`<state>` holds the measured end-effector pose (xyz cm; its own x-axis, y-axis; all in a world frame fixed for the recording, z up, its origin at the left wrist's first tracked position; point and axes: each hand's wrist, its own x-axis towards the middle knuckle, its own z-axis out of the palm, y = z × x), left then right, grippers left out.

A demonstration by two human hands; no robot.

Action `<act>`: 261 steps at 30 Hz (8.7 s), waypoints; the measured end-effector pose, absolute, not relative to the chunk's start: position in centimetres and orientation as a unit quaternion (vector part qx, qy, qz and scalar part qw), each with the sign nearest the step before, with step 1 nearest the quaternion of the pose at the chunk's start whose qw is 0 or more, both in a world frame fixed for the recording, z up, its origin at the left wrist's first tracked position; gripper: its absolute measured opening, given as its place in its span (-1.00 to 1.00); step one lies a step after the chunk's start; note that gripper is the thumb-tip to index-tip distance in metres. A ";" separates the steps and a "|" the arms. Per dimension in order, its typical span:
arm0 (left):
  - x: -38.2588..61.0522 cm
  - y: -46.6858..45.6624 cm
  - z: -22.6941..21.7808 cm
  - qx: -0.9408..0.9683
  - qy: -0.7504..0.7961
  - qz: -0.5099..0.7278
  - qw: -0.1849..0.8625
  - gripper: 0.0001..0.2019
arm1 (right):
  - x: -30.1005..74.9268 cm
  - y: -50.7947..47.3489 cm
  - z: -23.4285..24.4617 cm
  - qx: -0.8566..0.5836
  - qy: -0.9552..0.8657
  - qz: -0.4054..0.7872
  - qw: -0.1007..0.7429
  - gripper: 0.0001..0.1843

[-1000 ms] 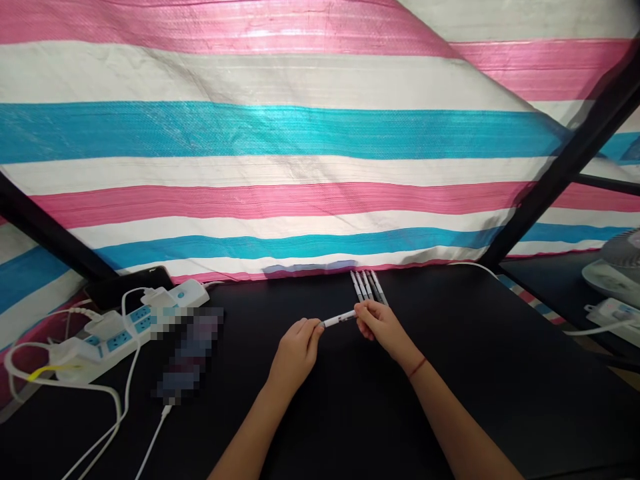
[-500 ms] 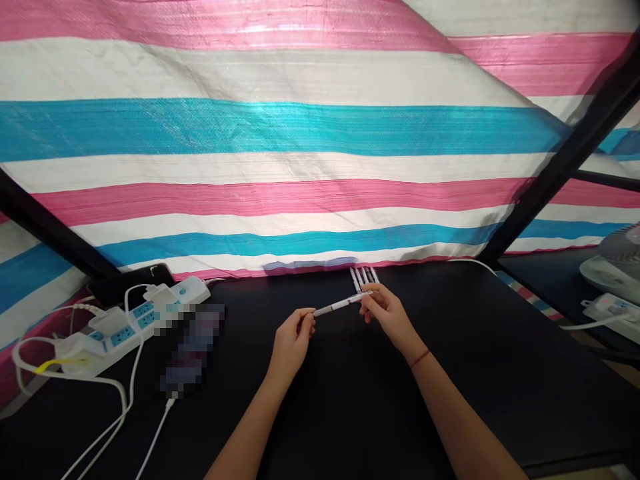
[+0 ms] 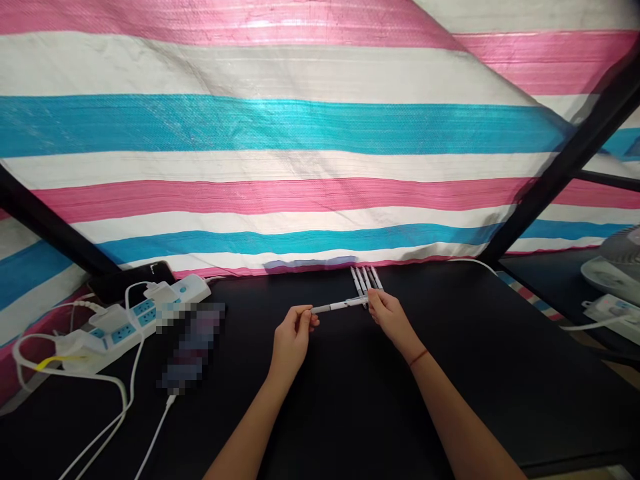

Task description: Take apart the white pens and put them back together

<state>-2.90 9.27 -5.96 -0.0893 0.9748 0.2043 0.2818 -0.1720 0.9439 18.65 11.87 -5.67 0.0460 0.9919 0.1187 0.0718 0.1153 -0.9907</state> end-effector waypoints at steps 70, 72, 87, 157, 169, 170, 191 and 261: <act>-3.0 9.9 -6.5 0.533 0.517 0.522 0.421 -0.68 | 19.2 12.0 -5.1 -0.501 -0.472 0.467 0.555 -0.60; -3.0 9.9 -6.5 0.534 0.515 0.524 0.419 -0.68 | 19.2 12.0 -5.2 -0.510 -0.460 0.477 0.548 -0.59; -3.0 10.0 -6.3 0.525 0.514 0.528 0.425 -0.67 | 19.4 12.1 -4.8 -0.482 -0.444 0.510 0.557 -0.79; -3.7 10.1 -5.7 0.482 0.507 0.582 0.415 -0.71 | 19.9 12.4 -5.4 -0.452 -0.436 0.457 0.630 -0.65; -3.4 10.0 -5.6 0.482 0.506 0.587 0.409 -0.69 | 19.9 12.5 -5.2 -0.468 -0.394 0.430 0.664 -0.64; -3.5 10.1 -5.6 0.480 0.507 0.591 0.404 -0.70 | 20.1 12.6 -5.2 -0.470 -0.390 0.429 0.666 -0.64; -3.0 9.9 -6.1 0.507 0.505 0.544 0.439 -0.69 | 18.3 11.7 -5.2 -0.448 -0.468 0.474 0.596 -0.63; -3.4 10.0 -6.2 0.525 0.508 0.546 0.411 -0.74 | 18.8 11.1 -5.3 -0.477 -0.671 0.323 0.467 -0.73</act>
